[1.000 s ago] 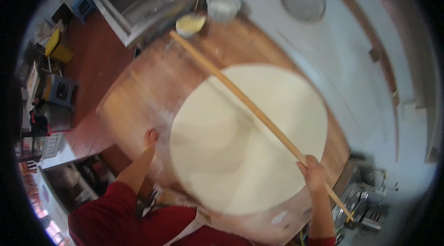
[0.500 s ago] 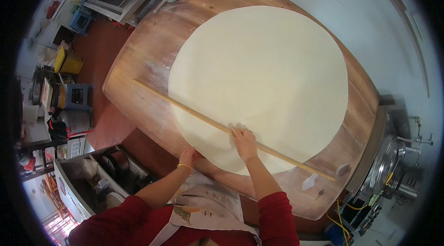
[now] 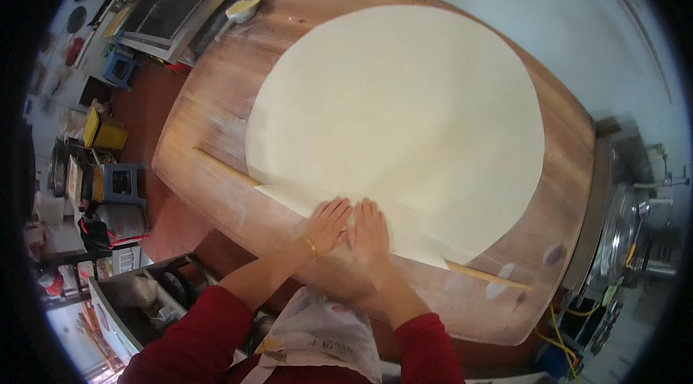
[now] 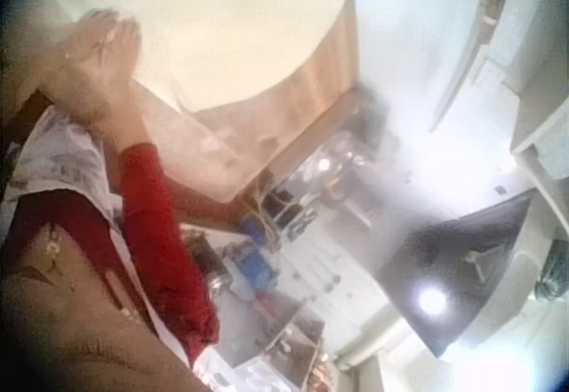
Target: The person rolls out a piece of dough on a large wooden table using a long rolling pin. They repeatedly roll, lift, and reposition the dough to expand it into a large, thin circular sheet. Flour is sprinkled onto the dough and table to prevent sticking.
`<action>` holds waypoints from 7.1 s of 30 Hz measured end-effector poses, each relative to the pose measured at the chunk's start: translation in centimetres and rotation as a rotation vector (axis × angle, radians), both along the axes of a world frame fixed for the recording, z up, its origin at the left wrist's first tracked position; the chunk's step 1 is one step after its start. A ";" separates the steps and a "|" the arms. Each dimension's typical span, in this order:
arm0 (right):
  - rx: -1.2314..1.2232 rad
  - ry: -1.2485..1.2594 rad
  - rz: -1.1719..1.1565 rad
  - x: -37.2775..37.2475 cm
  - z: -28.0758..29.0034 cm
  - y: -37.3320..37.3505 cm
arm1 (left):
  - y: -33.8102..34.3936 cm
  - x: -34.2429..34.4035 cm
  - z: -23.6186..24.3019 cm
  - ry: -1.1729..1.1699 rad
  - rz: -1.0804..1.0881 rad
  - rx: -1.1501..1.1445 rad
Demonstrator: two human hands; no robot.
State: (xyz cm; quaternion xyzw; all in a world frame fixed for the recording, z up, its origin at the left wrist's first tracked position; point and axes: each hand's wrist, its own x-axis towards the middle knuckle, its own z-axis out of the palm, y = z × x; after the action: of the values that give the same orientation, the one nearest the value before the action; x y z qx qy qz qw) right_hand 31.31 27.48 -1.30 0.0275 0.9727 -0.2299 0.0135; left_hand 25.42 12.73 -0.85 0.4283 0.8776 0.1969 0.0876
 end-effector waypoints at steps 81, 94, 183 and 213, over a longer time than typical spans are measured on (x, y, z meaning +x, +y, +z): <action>0.226 -0.335 -0.808 0.4 -3.7 -1.1 | 0.7 -84.5 0.8 -0.151 0.249 -0.145; 0.273 -0.345 -0.767 1.2 -4.9 -0.9 | 5.7 -84.6 -1.1 -0.015 0.166 -0.380; 0.275 -0.170 -0.393 -15.0 2.4 30.9 | 23.5 -32.5 0.6 0.296 -0.208 -0.162; 0.251 -0.026 -0.535 -2.7 0.4 13.2 | 15.3 -18.1 1.7 -0.028 0.043 -0.436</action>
State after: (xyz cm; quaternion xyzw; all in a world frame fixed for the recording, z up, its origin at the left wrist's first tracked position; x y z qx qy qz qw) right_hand 28.65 40.70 -0.95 0.2875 0.9515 -0.1027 -0.0387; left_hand 7.31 28.07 0.88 0.3778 0.9069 0.0103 0.1860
